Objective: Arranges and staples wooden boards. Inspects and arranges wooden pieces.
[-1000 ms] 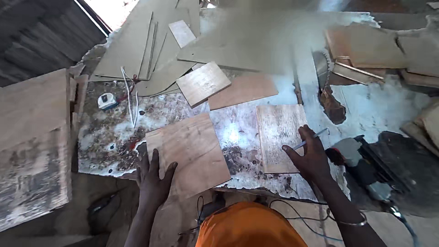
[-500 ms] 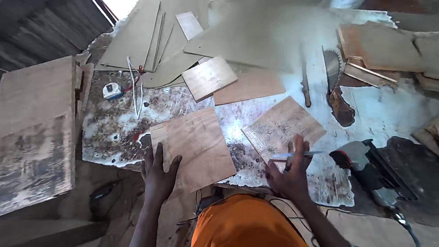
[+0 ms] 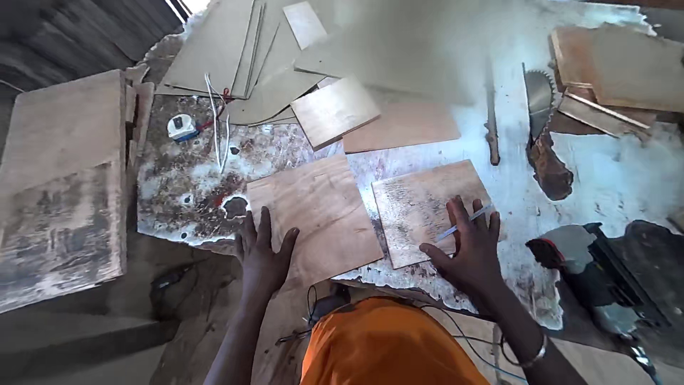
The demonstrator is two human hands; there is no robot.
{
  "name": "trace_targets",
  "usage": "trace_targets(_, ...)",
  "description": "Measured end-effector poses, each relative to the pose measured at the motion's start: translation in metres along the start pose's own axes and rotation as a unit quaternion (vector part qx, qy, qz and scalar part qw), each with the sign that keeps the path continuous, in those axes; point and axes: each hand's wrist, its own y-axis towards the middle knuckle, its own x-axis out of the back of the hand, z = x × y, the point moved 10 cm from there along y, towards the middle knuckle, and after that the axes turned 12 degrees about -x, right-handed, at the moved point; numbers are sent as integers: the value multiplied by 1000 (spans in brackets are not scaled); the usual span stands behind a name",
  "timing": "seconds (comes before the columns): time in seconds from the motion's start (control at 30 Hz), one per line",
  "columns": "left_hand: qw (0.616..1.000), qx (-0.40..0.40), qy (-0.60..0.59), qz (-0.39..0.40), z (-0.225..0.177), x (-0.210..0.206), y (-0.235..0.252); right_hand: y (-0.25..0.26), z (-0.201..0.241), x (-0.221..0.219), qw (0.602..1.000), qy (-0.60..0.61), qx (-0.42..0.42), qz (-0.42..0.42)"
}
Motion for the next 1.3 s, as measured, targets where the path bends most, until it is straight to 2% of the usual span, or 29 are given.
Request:
trace_targets(0.17, 1000, -13, -6, 18, -2, -7, 6, -21, 15, -11, 1000, -18, 15, 7)
trace_targets(0.37, 998, -50, -23, 28, -3, -5, 2, -50, 37, -11, 986, 27, 167, 6)
trace_targets(0.47, 997, -72, -22, 35, -13, -7, 13, -58, 46, -15, 976, 61, 211, -9)
trace_targets(0.57, 996, -66, -27, 50, -28, -14, 29, -58, 46, -16, 975, 59, 212, -15)
trace_targets(0.77, 991, -128, -15, 48, -58, -24, 57, -50, 38, -13, 981, 45, 188, -24)
trace_targets(1.1, 983, -162, -62, 51, -48, -22, 52, -50, 36, -11, 980, 48, 190, -27)
trace_targets(1.2, 980, -188, -45, 41, -48, -24, 56, -50, 34, -8, 980, 53, 190, -27)
trace_targets(1.3, 980, -189, -36, 40, -55, -21, 53, -51, 32, -7, 976, 52, 210, 5)
